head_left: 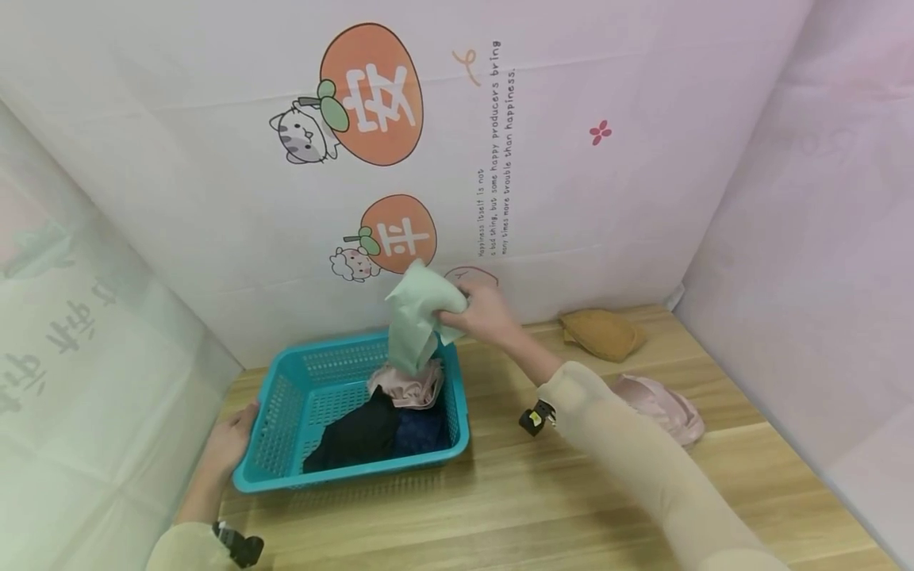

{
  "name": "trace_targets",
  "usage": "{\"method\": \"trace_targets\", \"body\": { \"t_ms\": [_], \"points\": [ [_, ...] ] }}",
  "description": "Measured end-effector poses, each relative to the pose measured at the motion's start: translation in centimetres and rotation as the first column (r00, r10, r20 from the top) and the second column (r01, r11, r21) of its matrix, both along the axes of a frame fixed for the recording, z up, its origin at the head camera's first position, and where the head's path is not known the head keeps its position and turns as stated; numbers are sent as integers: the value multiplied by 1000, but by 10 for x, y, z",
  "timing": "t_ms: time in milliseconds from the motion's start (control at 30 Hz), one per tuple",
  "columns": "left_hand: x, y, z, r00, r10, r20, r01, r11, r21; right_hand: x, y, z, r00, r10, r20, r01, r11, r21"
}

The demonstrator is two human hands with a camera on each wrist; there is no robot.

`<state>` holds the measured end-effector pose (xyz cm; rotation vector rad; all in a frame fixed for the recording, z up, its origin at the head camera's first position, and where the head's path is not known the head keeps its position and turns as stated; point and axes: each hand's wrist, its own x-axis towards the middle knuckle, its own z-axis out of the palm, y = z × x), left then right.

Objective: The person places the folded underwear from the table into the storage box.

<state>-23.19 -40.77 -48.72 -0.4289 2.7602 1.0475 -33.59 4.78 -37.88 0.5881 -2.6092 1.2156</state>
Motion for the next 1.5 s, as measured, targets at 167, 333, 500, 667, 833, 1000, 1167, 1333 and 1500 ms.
{"method": "trace_targets", "body": {
  "t_ms": [167, 333, 500, 667, 833, 1000, 1167, 1333, 1500],
  "points": [
    [1, 1, 1, 1000, 2, 4, -2, 1000, 4, 1, -10, 1, 999, 22, 39, -22, 1000, -18],
    [1, 1, 2, 1000, 8, 9, -8, 1000, 10, 1, -20, 1, 997, 43, 58, -41, 999, -27],
    [1, 1, 2, 1000, 11, 16, -11, 1000, 9, 1, -30, 1, 996, 52, 67, -50, 998, -24],
    [3, 1, 1, 1000, 13, 12, -13, 1000, 13, 2, -41, 0, 997, 68, 38, -68, 998, -1],
    [3, 0, 0, 1000, 13, 8, -14, 1000, 16, -2, -50, -3, 996, 89, -6, -89, 996, 29],
    [2, 1, 0, 999, 21, 24, -22, 1000, 19, -5, -59, -7, 993, 119, 20, -119, 993, 24],
    [1, 0, 0, 999, 18, 27, -19, 999, 29, -7, -68, -10, 993, 121, 14, -121, 991, 64],
    [1, 0, -1, 1000, 15, 18, -16, 999, 39, -8, -77, -12, 993, 110, -30, -105, 984, 146],
    [0, 0, 0, 1000, 20, 19, -20, 999, 28, -9, -84, -15, 994, 103, -47, -92, 977, 191]
  ]
}}
